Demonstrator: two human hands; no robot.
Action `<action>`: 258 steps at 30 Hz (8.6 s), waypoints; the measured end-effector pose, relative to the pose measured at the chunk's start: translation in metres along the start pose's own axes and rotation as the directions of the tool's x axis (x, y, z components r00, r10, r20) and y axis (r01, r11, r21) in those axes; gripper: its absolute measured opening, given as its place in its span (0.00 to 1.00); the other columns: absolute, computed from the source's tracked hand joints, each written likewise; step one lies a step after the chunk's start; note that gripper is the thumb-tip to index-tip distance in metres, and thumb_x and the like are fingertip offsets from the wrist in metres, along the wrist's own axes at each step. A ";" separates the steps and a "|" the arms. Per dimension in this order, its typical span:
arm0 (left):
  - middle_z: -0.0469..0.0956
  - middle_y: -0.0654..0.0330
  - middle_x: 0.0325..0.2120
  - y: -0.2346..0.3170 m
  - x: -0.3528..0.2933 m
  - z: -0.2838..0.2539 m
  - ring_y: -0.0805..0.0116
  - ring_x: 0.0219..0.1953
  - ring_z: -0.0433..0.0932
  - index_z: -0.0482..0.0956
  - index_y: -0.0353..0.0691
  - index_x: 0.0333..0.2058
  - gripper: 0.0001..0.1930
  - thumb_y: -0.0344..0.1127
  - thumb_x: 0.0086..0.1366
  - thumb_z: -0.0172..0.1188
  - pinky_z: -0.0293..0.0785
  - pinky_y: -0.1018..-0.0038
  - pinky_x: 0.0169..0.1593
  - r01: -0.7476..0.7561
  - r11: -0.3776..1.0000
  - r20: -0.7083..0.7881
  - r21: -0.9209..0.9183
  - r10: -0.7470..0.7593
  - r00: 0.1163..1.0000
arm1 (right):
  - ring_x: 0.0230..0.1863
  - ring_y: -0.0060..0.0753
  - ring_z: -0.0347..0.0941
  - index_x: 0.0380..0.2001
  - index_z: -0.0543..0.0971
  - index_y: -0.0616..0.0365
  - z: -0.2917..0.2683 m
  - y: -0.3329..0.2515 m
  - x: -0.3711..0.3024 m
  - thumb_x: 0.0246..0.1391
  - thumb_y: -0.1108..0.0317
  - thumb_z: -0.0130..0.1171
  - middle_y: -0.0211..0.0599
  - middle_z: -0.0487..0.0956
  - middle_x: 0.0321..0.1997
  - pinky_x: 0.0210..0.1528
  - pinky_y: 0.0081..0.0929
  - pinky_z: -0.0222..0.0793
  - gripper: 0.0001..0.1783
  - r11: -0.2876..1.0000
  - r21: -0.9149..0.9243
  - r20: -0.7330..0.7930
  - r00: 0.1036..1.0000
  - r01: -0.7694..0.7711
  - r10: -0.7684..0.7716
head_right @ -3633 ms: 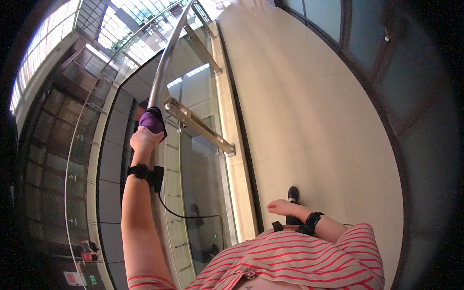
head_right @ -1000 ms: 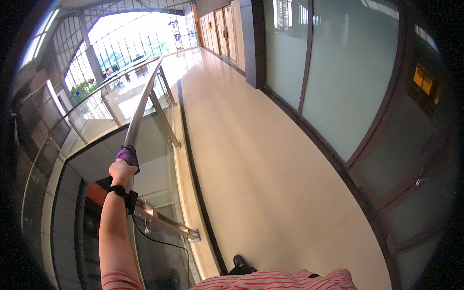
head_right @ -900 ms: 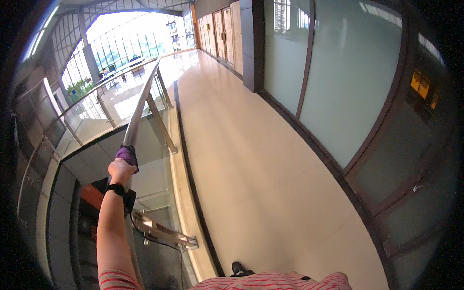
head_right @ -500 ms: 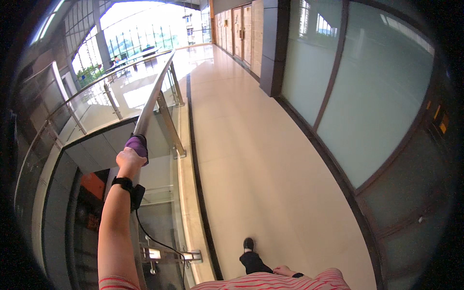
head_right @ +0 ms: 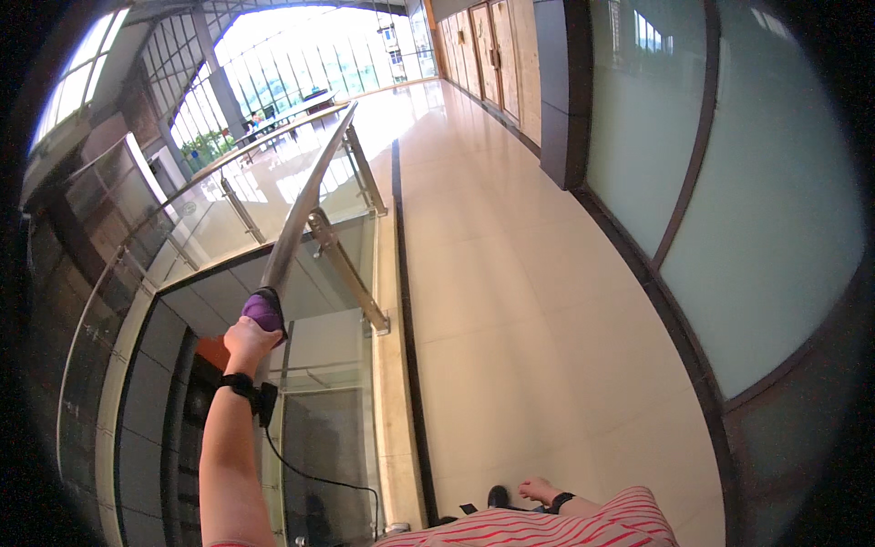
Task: The person wipes a wall panel, then a metal handrail, and finally a table tennis table using a purple cloth. The person moves along the handrail while wiping it, then approaches the table and wipes its surface.
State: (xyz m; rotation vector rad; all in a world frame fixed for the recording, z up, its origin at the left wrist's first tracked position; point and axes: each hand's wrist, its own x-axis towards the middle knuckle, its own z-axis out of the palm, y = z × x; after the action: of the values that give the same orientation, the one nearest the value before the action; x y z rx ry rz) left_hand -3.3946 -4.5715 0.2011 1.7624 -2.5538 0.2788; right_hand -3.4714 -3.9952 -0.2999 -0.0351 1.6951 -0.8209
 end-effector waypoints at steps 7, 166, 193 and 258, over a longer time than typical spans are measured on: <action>0.82 0.48 0.44 0.051 0.100 0.007 0.54 0.47 0.82 0.80 0.33 0.45 0.37 0.60 0.45 0.65 0.77 0.67 0.50 -0.013 1.000 0.014 -0.002 0.013 1.000 | 0.28 0.20 0.75 0.34 0.81 0.56 -0.049 -0.038 0.023 0.56 0.62 0.56 0.27 0.80 0.30 0.25 0.22 0.68 0.10 0.996 0.076 -0.012 0.999 -0.048 0.049; 0.80 0.63 0.32 1.244 1.981 0.450 0.69 0.35 0.77 0.80 0.41 0.38 0.18 0.50 0.58 0.59 0.71 0.75 0.39 0.884 -0.183 0.889 -0.431 0.082 0.450 | 0.36 0.25 0.78 0.48 0.76 0.51 -1.025 -2.149 1.413 0.61 0.60 0.56 0.29 0.80 0.39 0.33 0.27 0.74 0.14 0.994 -0.085 0.010 0.998 -0.062 0.063; 0.78 0.63 0.34 1.388 2.522 0.378 0.73 0.34 0.75 0.77 0.38 0.50 0.20 0.35 0.59 0.54 0.72 0.75 0.38 0.513 0.153 0.456 -0.845 0.706 0.542 | 0.57 0.37 0.72 0.64 0.63 0.57 -0.821 -2.735 1.549 0.63 0.58 0.56 0.41 0.73 0.60 0.61 0.38 0.66 0.30 0.926 0.348 0.577 0.746 0.146 -0.334; 0.78 0.65 0.40 1.197 3.589 0.564 0.74 0.38 0.77 0.76 0.44 0.55 0.17 0.38 0.69 0.56 0.75 0.74 0.46 0.649 -0.347 0.645 -0.678 0.143 0.750 | 0.39 0.24 0.75 0.40 0.78 0.60 -0.565 -3.780 2.170 0.61 0.63 0.57 0.31 0.79 0.37 0.41 0.26 0.71 0.11 0.947 0.036 0.503 0.813 0.320 -0.294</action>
State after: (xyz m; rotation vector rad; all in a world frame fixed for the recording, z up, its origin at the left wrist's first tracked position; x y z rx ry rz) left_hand -5.7535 -7.5705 -0.0714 1.3640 -0.9564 -2.0048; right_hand -6.1120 -7.5019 -0.0954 -0.5316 1.2203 -0.9121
